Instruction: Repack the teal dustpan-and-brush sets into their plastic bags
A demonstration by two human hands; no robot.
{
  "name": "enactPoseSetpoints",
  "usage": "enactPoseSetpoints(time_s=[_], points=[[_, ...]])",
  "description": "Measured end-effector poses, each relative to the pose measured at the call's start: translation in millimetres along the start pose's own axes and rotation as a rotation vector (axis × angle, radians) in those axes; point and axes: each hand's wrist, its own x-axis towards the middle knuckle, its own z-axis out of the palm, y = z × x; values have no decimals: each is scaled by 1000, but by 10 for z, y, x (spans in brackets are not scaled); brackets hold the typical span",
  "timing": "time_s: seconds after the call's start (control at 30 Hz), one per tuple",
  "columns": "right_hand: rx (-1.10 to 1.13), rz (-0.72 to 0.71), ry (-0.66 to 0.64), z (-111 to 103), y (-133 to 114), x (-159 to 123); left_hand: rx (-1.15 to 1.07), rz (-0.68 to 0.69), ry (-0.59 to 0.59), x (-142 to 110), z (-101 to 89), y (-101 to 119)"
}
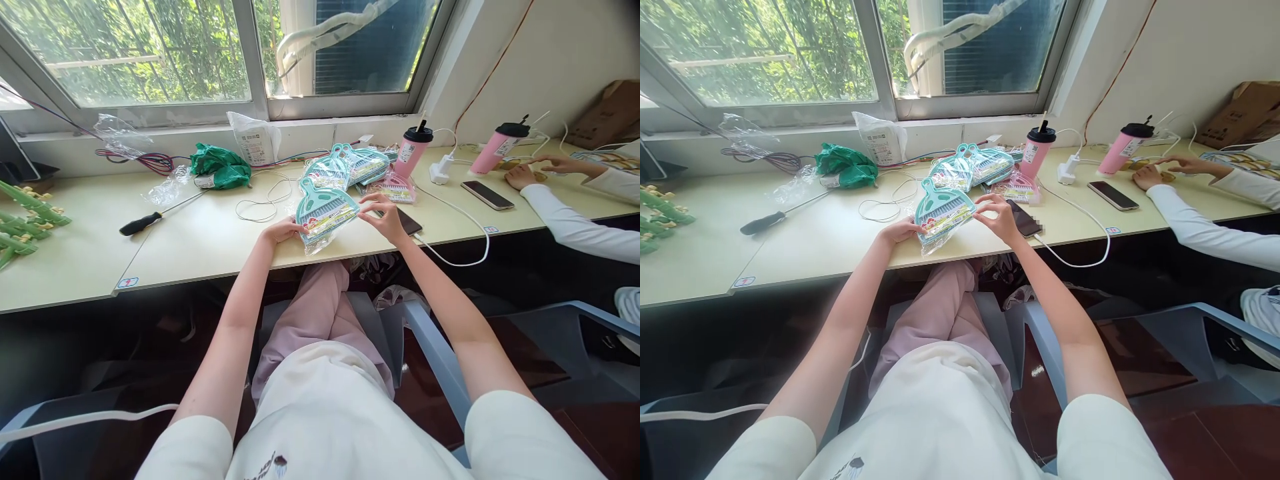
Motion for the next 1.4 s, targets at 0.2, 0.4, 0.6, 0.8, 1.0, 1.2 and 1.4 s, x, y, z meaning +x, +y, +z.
enactPoseSetpoints(time_s=[0.2,0.4,0.6,0.8,1.0,1.2,1.4], points=[[147,200,142,249,-1,14,9,-15,17,-16,65,30],[131,351,280,535,48,161,32,-12,-26,17,74,1],[117,496,342,757,122,214,65,-24,25,12,108,18],[55,441,357,878,212,208,77,-37,32,-8,122,45],[185,519,362,924,307,194,63,-33,56,0,107,36],[667,869,17,800,546,150,94,-36,18,8,78,25],[791,876,27,790,615,121,131,-15,21,-4,142,32]])
